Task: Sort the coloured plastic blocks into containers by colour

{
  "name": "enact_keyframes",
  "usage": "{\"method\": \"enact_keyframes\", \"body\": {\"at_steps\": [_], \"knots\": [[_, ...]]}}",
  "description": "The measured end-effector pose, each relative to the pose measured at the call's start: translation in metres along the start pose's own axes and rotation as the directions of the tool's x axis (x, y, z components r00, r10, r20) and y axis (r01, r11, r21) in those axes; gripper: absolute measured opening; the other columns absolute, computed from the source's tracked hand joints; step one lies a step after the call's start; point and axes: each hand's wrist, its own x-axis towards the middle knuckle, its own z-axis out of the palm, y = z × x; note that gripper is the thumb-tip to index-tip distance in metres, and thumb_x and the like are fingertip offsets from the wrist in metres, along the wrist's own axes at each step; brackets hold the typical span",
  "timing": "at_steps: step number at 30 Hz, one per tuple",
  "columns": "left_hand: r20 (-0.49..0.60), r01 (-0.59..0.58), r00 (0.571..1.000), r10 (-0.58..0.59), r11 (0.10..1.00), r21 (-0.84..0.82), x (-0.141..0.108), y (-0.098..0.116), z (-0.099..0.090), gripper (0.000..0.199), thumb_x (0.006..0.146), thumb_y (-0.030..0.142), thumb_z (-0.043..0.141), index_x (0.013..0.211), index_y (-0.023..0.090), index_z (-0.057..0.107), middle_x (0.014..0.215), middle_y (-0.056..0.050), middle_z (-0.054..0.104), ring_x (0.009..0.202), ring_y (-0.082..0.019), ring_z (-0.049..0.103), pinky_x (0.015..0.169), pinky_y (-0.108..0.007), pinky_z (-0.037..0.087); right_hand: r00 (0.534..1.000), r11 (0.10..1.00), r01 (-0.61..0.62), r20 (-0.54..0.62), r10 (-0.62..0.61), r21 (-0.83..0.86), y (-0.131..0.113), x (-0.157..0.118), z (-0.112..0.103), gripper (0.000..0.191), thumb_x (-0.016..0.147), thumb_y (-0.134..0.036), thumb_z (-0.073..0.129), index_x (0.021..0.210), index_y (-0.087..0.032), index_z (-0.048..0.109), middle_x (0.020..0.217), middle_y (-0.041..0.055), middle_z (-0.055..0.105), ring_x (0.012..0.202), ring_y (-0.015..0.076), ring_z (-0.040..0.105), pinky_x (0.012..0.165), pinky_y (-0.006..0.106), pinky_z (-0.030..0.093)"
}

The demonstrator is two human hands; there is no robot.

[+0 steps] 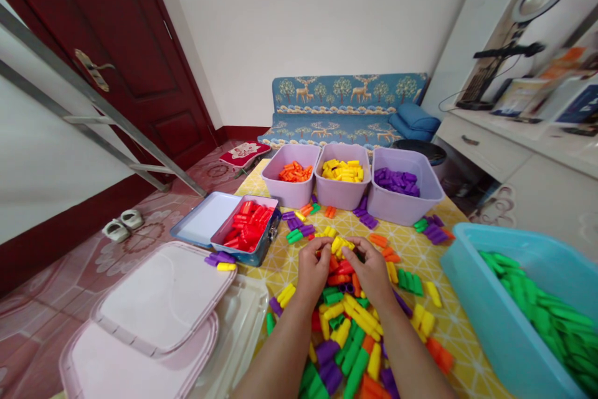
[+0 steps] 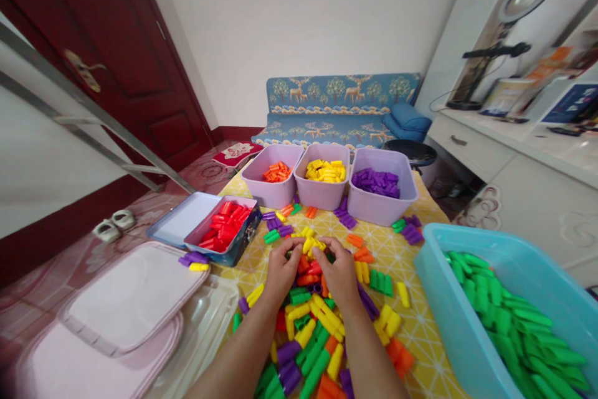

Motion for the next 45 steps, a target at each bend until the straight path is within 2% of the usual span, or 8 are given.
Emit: {"method": "enact_keyframes", "body": {"at_steps": [8, 13, 17, 25, 31, 35, 39, 45], "knots": [[-0.011, -0.020, 1.000, 0.020, 1.000, 0.019, 0.000, -0.005, 0.000, 0.020, 0.082, 0.019, 0.053, 0.090, 0.017, 0.071, 0.089, -0.006, 0.073, 0.086, -0.019, 0.066, 0.081, -0.031, 0.051, 1.000, 1.000, 0.009, -0.008, -0.009, -0.005, 0.002, -0.001, -0.001, 0.029, 0.083, -0.043, 0.060, 0.098, -0.019, 0.065, 0.088, 0.0049, 0.069, 0.082, 0.0214, 0.065, 0.076, 0.033, 0.051], [-0.193, -0.048, 0.980, 0.049, 0.999, 0.013, 0.003, -0.015, -0.005, 0.022, 0.085, 0.020, 0.051, 0.101, 0.017, 0.066, 0.099, -0.007, 0.070, 0.093, -0.019, 0.065, 0.088, -0.033, 0.049, 0.980, 0.985, 0.172, -0.097, -0.173, -0.014, -0.005, 0.000, -0.005, 0.020, 0.081, -0.040, 0.063, 0.088, -0.022, 0.069, 0.108, 0.0071, 0.064, 0.107, 0.0243, 0.058, 0.096, 0.039, 0.043], [-0.299, -0.054, 0.953, 0.054, 0.999, 0.008, 0.005, -0.019, -0.008, 0.024, 0.087, 0.020, 0.048, 0.106, 0.018, 0.062, 0.106, -0.008, 0.067, 0.099, -0.019, 0.062, 0.088, -0.033, 0.048, 0.981, 0.994, 0.105, -0.163, -0.104, 0.000, -0.013, 0.001, -0.011, 0.026, 0.079, -0.041, 0.066, 0.094, -0.021, 0.068, 0.099, 0.0071, 0.067, 0.089, 0.0220, 0.061, 0.081, 0.035, 0.049], [-0.358, 0.010, 0.934, -0.016, 1.000, -0.017, 0.008, -0.021, -0.010, 0.025, 0.084, 0.020, 0.051, 0.106, 0.018, 0.062, 0.106, -0.007, 0.066, 0.094, -0.019, 0.061, 0.084, -0.031, 0.048, 0.985, 0.995, -0.073, 0.149, 0.084, -0.073, -0.044, 0.054, -0.035, 0.028, 0.065, -0.041, 0.074, 0.080, -0.018, 0.070, 0.066, 0.0017, 0.066, 0.060, 0.0177, 0.061, 0.056, 0.030, 0.051], [-0.358, 0.024, 0.933, -0.045, 0.998, -0.063, 0.009, -0.026, -0.010, 0.027, 0.082, 0.019, 0.051, 0.106, 0.017, 0.063, 0.105, -0.007, 0.065, 0.091, -0.018, 0.061, 0.082, -0.030, 0.049, 0.988, 0.966, 0.080, -0.145, -0.045, 0.245, -0.048, 0.096, -0.018, 0.051, 0.074, -0.045, 0.066, 0.118, -0.020, 0.059, 0.115, 0.0113, 0.065, 0.091, 0.0220, 0.068, 0.079, 0.038, 0.055], [-0.354, 0.063, 0.931, -0.086, 0.995, -0.076, 0.010, -0.032, -0.009, 0.028, 0.081, 0.019, 0.051, 0.107, 0.017, 0.062, 0.105, -0.007, 0.065, 0.091, -0.018, 0.061, 0.085, -0.032, 0.048, 0.986, 0.969, 0.094, 0.159, -0.059, -0.229, -0.018, 0.091, 0.006, 0.050, 0.067, -0.030, 0.070, 0.115, -0.017, 0.064, 0.116, 0.0143, 0.066, 0.103, 0.0272, 0.063, 0.093, 0.045, 0.047], [-0.334, 0.100, 0.935, -0.120, 0.992, -0.076, 0.011, -0.036, -0.009, 0.027, 0.083, 0.020, 0.050, 0.107, 0.016, 0.061, 0.106, -0.008, 0.065, 0.095, -0.019, 0.060, 0.089, -0.035, 0.047, 0.870, 0.823, 0.265, 0.493, 0.021, -0.502, -0.001, 0.077, 0.020, 0.060, 0.060, -0.028, 0.075, 0.119, -0.024, 0.065, 0.122, 0.0110, 0.063, 0.112, 0.0295, 0.057, 0.096, 0.043, 0.043], [-0.317, 0.096, 0.944, -0.093, 0.995, -0.006, 0.011, -0.034, -0.009, 0.024, 0.084, 0.022, 0.049, 0.104, 0.018, 0.063, 0.109, -0.008, 0.065, 0.106, -0.021, 0.059, 0.099, -0.038, 0.042, 0.833, 0.754, 0.297, 0.545, 0.095, -0.586, -0.014, 0.066, 0.031, 0.047, 0.062, -0.029, 0.073, 0.109, -0.028, 0.068, 0.101, 0.0064, 0.067, 0.090, 0.0252, 0.063, 0.078, 0.033, 0.046]]}}
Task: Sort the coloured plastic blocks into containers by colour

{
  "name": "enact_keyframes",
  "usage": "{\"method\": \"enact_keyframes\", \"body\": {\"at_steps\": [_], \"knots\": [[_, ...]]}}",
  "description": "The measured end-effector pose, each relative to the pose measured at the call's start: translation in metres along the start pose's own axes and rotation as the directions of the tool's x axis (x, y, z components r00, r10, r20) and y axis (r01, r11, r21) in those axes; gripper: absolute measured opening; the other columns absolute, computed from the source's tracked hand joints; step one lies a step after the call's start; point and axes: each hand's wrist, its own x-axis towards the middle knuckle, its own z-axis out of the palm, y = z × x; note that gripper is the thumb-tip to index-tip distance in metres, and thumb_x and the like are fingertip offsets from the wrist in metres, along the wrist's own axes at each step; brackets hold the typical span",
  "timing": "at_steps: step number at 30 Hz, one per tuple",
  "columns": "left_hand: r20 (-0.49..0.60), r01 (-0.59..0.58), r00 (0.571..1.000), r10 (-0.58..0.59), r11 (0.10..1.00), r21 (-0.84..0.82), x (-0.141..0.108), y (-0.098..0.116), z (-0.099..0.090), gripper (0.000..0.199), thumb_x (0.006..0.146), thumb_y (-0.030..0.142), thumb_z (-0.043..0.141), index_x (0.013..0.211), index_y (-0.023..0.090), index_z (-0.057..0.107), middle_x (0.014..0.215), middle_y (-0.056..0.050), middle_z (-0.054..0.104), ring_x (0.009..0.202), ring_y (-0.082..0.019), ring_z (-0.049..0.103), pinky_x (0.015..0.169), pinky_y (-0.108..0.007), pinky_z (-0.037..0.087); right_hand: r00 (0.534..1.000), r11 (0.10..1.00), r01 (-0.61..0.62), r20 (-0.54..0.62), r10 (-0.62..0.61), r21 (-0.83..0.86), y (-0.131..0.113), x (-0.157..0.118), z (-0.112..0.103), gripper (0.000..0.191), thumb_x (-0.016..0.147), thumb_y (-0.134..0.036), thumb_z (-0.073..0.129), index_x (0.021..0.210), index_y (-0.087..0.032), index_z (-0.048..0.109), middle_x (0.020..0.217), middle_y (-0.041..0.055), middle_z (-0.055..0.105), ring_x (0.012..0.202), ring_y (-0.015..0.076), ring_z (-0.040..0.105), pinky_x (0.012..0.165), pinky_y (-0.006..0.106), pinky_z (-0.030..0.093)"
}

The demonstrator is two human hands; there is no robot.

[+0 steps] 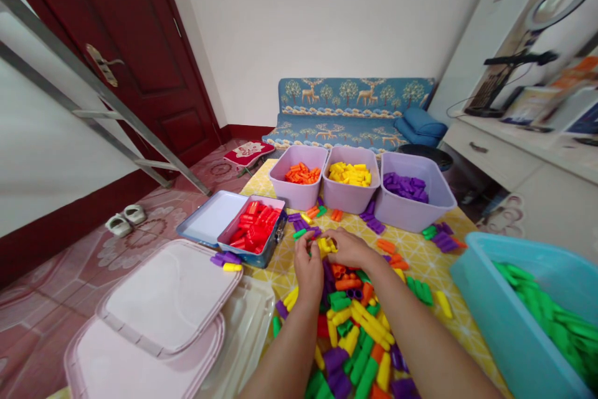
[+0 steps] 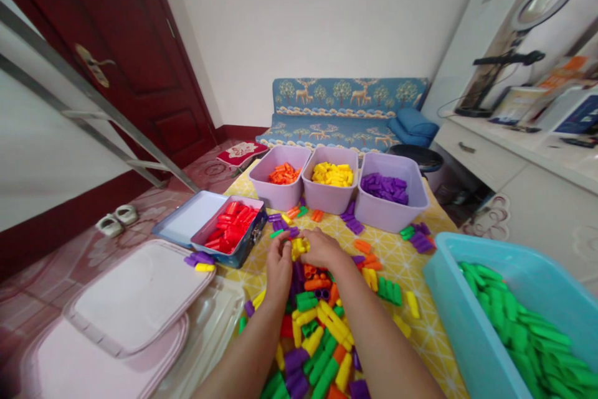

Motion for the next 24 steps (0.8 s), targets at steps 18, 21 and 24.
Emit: {"method": "enact_keyframes", "body": {"at_steps": [18, 21, 24], "knots": [[0.326, -0.261, 0.885, 0.333, 0.934, -0.245, -0.014, 0.033, -0.002, 0.028, 0.082, 0.011, 0.050, 0.102, 0.021, 0.067, 0.116, -0.008, 0.065, 0.113, -0.022, 0.058, 0.103, -0.039, 0.043, 0.917, 0.754, 0.114, -0.361, 0.171, 0.647, -0.009, -0.052, 0.008, 0.044, 0.078, -0.027, 0.060, 0.121, -0.022, 0.053, 0.110, 0.0068, 0.065, 0.095, 0.0212, 0.064, 0.084, 0.035, 0.052], [0.402, -0.204, 0.868, 0.292, 0.947, -0.247, -0.016, 0.028, 0.002, 0.042, 0.072, 0.002, 0.046, 0.105, 0.020, 0.066, 0.113, -0.007, 0.066, 0.109, -0.020, 0.061, 0.098, -0.036, 0.047, 0.866, 0.743, 0.113, -0.432, 0.252, 0.660, -0.003, -0.063, 0.017, 0.049, 0.081, -0.034, 0.061, 0.128, -0.022, 0.052, 0.120, 0.0091, 0.063, 0.105, 0.0238, 0.062, 0.092, 0.039, 0.050], [0.406, -0.193, 0.877, 0.258, 0.962, -0.196, -0.016, 0.026, 0.004, 0.046, 0.066, 0.000, 0.046, 0.103, 0.018, 0.066, 0.106, -0.005, 0.068, 0.101, -0.018, 0.063, 0.092, -0.032, 0.050, 0.848, 0.772, 0.112, -0.465, 0.253, 0.625, 0.000, -0.067, 0.022, 0.051, 0.083, -0.040, 0.060, 0.131, -0.022, 0.053, 0.126, 0.0101, 0.061, 0.114, 0.0260, 0.058, 0.099, 0.042, 0.045]]}}
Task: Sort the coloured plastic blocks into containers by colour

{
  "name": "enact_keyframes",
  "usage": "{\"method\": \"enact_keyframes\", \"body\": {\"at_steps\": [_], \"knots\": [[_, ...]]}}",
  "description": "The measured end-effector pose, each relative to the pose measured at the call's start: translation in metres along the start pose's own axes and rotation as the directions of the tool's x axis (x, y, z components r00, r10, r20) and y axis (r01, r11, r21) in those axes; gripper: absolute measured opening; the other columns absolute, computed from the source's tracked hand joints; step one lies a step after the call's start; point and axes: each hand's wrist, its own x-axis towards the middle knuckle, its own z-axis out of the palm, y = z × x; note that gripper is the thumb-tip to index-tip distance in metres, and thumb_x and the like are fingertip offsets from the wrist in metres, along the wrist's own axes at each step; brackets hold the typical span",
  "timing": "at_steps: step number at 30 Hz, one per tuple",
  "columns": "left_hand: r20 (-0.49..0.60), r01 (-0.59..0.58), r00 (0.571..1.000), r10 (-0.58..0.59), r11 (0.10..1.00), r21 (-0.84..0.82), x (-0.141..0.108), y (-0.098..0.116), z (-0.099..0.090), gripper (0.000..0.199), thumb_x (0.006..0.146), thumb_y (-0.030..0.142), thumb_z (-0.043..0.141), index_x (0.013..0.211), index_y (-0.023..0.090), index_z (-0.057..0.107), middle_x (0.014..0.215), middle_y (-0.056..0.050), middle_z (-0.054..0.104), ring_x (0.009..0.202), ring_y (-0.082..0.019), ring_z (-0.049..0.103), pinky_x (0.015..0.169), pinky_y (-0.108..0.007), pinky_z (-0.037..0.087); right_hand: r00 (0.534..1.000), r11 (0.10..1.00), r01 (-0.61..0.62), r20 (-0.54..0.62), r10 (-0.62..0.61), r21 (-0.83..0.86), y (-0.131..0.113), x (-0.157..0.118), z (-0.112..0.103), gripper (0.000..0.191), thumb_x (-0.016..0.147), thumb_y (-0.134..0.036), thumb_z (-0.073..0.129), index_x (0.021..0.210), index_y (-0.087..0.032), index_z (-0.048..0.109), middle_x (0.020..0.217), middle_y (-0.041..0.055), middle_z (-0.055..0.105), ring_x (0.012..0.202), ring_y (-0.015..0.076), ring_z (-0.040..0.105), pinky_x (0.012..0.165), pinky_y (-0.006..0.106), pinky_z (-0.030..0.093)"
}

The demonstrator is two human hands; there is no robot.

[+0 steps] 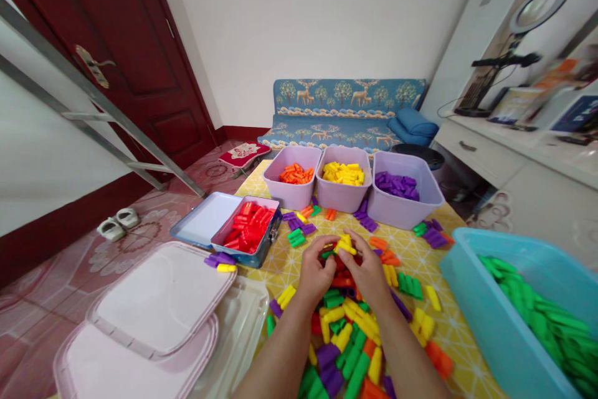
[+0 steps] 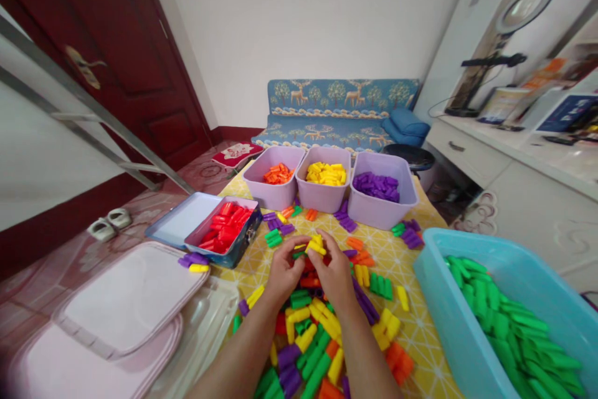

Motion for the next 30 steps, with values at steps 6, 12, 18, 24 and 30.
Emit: {"method": "enact_keyframes", "body": {"at_steps": [6, 12, 18, 24, 30], "knots": [[-0.042, 0.005, 0.999, -0.003, 0.998, 0.056, 0.001, 0.003, 0.001, 0.037, 0.070, 0.002, 0.047, 0.097, 0.018, 0.068, 0.094, -0.004, 0.069, 0.090, -0.016, 0.064, 0.084, -0.028, 0.051, 0.999, 1.000, -0.017, -0.029, 0.017, -0.006, -0.002, -0.003, -0.002, 0.046, 0.087, -0.046, 0.055, 0.126, -0.021, 0.059, 0.125, 0.0097, 0.063, 0.115, 0.0270, 0.057, 0.099, 0.040, 0.043], [-0.122, 0.121, 0.985, -0.122, 0.992, -0.014, 0.001, -0.007, -0.002, 0.029, 0.085, 0.015, 0.043, 0.107, 0.017, 0.060, 0.073, 0.000, 0.064, 0.052, -0.011, 0.054, 0.054, -0.023, 0.046, 0.999, 0.999, -0.048, -0.007, 0.048, -0.004, -0.005, -0.005, -0.006, 0.039, 0.089, -0.046, 0.051, 0.113, -0.019, 0.065, 0.098, 0.0054, 0.070, 0.084, 0.0216, 0.062, 0.081, 0.032, 0.048], [-0.165, 0.057, 0.986, 0.033, 0.860, 0.507, -0.001, -0.006, -0.008, 0.039, 0.069, 0.003, 0.046, 0.097, 0.020, 0.067, 0.101, -0.006, 0.069, 0.101, -0.023, 0.058, 0.093, -0.039, 0.045, 0.999, 0.999, -0.015, 0.044, 0.017, -0.049, -0.007, -0.004, -0.005, 0.033, 0.089, -0.043, 0.052, 0.101, -0.017, 0.067, 0.087, 0.0038, 0.069, 0.078, 0.0202, 0.061, 0.071, 0.028, 0.047], [-0.029, 0.099, 0.992, -0.120, 0.625, 0.774, -0.002, 0.006, -0.006, 0.050, 0.070, 0.012, 0.053, 0.118, 0.021, 0.065, 0.124, -0.009, 0.064, 0.118, -0.030, 0.049, 0.100, -0.046, 0.041, 0.999, 0.993, -0.019, 0.029, 0.022, -0.115, -0.006, -0.003, -0.004, 0.035, 0.088, -0.045, 0.051, 0.100, -0.016, 0.066, 0.097, 0.0078, 0.070, 0.087, 0.0236, 0.064, 0.078, 0.031, 0.049], [0.012, 0.133, 0.960, -0.278, 0.495, 0.858, -0.003, 0.011, -0.007, 0.043, 0.080, 0.022, 0.046, 0.114, 0.037, 0.068, 0.137, 0.001, 0.056, 0.128, -0.035, 0.041, 0.101, -0.055, 0.034, 0.999, 0.990, -0.023, 0.030, 0.027, -0.138, -0.006, -0.003, -0.002, 0.035, 0.087, -0.045, 0.051, 0.100, -0.017, 0.067, 0.097, 0.0081, 0.072, 0.086, 0.0243, 0.066, 0.076, 0.032, 0.050]]}}
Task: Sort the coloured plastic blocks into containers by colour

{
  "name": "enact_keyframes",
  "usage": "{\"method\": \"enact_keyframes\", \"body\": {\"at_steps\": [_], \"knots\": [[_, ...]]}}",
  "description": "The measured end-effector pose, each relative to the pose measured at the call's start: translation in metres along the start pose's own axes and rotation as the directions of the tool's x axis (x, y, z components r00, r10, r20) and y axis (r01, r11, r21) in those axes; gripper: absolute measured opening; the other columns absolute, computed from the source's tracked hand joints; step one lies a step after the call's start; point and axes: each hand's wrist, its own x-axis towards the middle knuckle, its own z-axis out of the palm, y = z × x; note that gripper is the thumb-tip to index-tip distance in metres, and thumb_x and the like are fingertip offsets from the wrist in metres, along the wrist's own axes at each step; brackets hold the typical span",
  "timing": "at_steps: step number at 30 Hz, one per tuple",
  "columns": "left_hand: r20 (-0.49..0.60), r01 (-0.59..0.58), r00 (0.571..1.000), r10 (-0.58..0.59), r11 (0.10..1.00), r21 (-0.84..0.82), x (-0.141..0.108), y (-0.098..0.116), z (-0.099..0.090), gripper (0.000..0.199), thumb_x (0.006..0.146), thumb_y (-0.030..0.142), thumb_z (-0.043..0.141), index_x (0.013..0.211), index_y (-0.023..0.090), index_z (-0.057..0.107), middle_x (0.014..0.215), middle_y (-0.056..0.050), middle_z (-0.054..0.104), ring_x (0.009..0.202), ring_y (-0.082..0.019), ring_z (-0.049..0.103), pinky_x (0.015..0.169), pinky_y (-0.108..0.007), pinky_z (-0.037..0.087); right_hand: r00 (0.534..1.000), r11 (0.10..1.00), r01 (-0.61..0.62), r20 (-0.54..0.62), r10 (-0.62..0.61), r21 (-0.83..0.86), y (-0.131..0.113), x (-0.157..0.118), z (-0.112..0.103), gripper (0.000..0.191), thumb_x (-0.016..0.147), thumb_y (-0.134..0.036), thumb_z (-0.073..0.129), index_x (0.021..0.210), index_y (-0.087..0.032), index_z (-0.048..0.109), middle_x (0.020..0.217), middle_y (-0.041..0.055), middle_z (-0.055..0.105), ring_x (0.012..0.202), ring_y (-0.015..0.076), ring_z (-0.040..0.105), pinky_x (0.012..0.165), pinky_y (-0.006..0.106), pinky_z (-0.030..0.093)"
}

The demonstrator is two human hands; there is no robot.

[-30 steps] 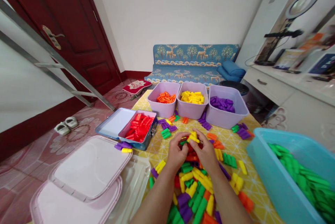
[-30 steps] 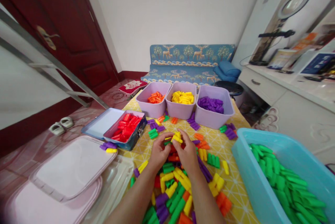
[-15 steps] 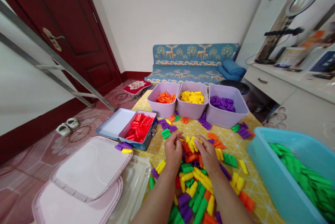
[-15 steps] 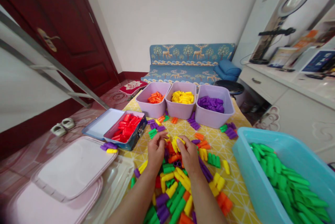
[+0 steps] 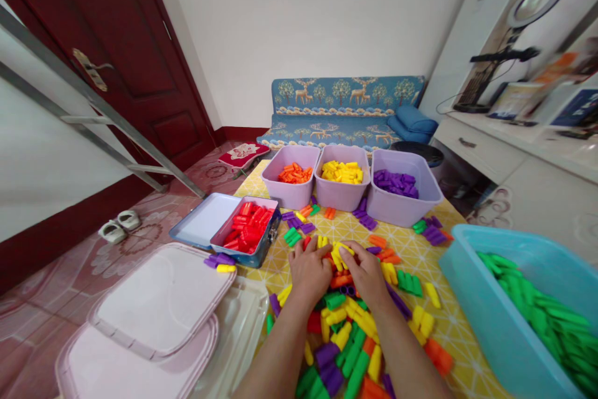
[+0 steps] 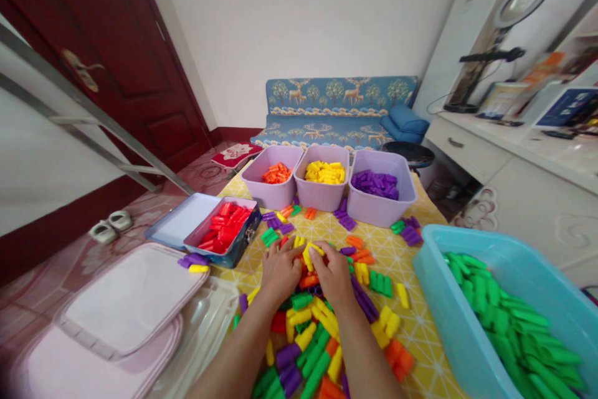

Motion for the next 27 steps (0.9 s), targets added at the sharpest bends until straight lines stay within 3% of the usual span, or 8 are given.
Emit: {"method": "enact_keyframes", "body": {"at_steps": [6, 14, 22, 27], "knots": [[-0.005, 0.018, 1.000, -0.018, 0.999, -0.034, 0.0011, -0.0024, 0.0027, 0.045, 0.079, 0.020, 0.047, 0.115, 0.038, 0.068, 0.135, 0.001, 0.057, 0.128, -0.031, 0.040, 0.107, -0.052, 0.028, 1.000, 1.000, 0.013, 0.000, -0.013, 0.010, 0.0006, -0.0001, 0.0002, 0.034, 0.088, -0.045, 0.050, 0.099, -0.017, 0.066, 0.098, 0.0085, 0.072, 0.092, 0.0254, 0.065, 0.080, 0.032, 0.050], [-0.116, 0.010, 0.993, -0.026, 0.991, -0.135, 0.0044, -0.0052, 0.0064, 0.024, 0.072, 0.017, 0.058, 0.085, 0.028, 0.075, 0.096, -0.005, 0.068, 0.106, -0.026, 0.053, 0.099, -0.045, 0.034, 1.000, 1.000, 0.001, -0.001, -0.001, 0.013, 0.0011, 0.0004, 0.0007, 0.035, 0.088, -0.046, 0.050, 0.098, -0.017, 0.066, 0.096, 0.0080, 0.071, 0.088, 0.0243, 0.065, 0.078, 0.032, 0.050], [-0.366, -0.170, 0.930, 0.041, 0.930, -0.327, 0.0056, -0.0055, 0.0078, 0.020, 0.074, 0.011, 0.058, 0.077, 0.024, 0.072, 0.089, -0.003, 0.066, 0.097, -0.023, 0.056, 0.093, -0.040, 0.039, 0.996, 0.991, -0.030, -0.075, 0.040, 0.127, 0.0025, -0.0011, 0.0007, 0.035, 0.087, -0.049, 0.053, 0.100, -0.018, 0.063, 0.092, 0.0059, 0.069, 0.082, 0.0220, 0.063, 0.073, 0.031, 0.050], [-0.403, -0.263, 0.909, 0.106, 0.896, -0.358, 0.0024, -0.0005, 0.0027, 0.012, 0.080, 0.019, 0.061, 0.083, 0.023, 0.071, 0.094, -0.003, 0.066, 0.101, -0.022, 0.057, 0.095, -0.039, 0.039, 0.983, 0.974, -0.017, -0.177, 0.058, 0.227, -0.0004, -0.0017, -0.0013, 0.033, 0.087, -0.049, 0.054, 0.098, -0.018, 0.059, 0.085, 0.0026, 0.063, 0.078, 0.0184, 0.059, 0.071, 0.028, 0.048]]}}
